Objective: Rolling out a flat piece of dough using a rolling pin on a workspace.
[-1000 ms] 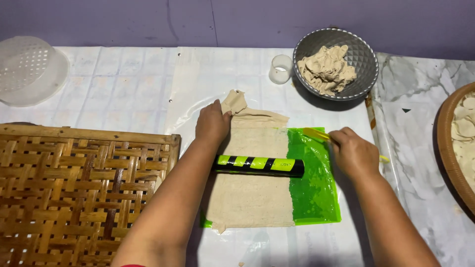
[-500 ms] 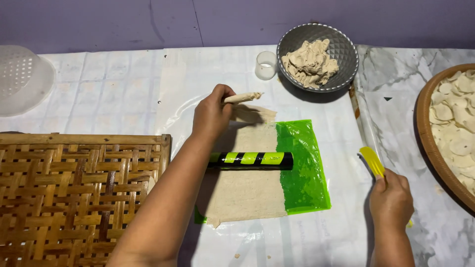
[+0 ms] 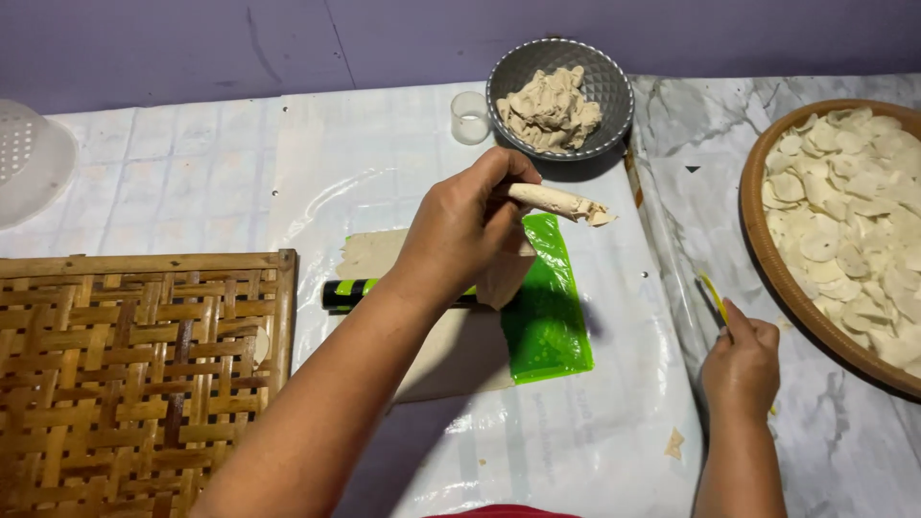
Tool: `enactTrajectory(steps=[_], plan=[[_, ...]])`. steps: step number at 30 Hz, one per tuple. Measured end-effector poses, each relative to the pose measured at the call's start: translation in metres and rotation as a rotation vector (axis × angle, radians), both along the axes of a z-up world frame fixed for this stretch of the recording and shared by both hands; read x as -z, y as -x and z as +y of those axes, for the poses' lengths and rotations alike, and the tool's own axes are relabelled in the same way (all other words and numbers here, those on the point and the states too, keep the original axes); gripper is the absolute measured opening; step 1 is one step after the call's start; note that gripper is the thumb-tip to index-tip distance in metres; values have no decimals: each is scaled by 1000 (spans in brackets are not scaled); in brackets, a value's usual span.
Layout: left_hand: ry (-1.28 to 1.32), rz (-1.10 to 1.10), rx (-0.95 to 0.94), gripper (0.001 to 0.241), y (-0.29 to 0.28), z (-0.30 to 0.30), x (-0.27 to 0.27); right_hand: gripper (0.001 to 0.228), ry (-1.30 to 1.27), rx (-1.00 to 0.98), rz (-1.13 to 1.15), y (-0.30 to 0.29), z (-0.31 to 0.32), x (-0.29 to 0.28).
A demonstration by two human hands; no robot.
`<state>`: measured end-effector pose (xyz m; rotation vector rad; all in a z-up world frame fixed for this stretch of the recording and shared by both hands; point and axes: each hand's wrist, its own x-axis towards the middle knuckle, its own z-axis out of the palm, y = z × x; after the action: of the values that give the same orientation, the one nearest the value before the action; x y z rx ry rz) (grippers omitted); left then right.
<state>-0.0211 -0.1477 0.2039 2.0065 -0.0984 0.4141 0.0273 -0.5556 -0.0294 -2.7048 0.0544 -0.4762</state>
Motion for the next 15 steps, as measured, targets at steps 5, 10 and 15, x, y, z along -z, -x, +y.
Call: enactTrajectory(steps=[5,10,15], plan=[[71,57,62,31,-1,-40,23,49,121,-25,28,-15,-15,16],[-141,-2,10,31,6,-70,104,42,222,-68,18,-8,-5,8],[-513,95,90,52,27,-86,182,36,-42,-352,30,13,28,-2]])
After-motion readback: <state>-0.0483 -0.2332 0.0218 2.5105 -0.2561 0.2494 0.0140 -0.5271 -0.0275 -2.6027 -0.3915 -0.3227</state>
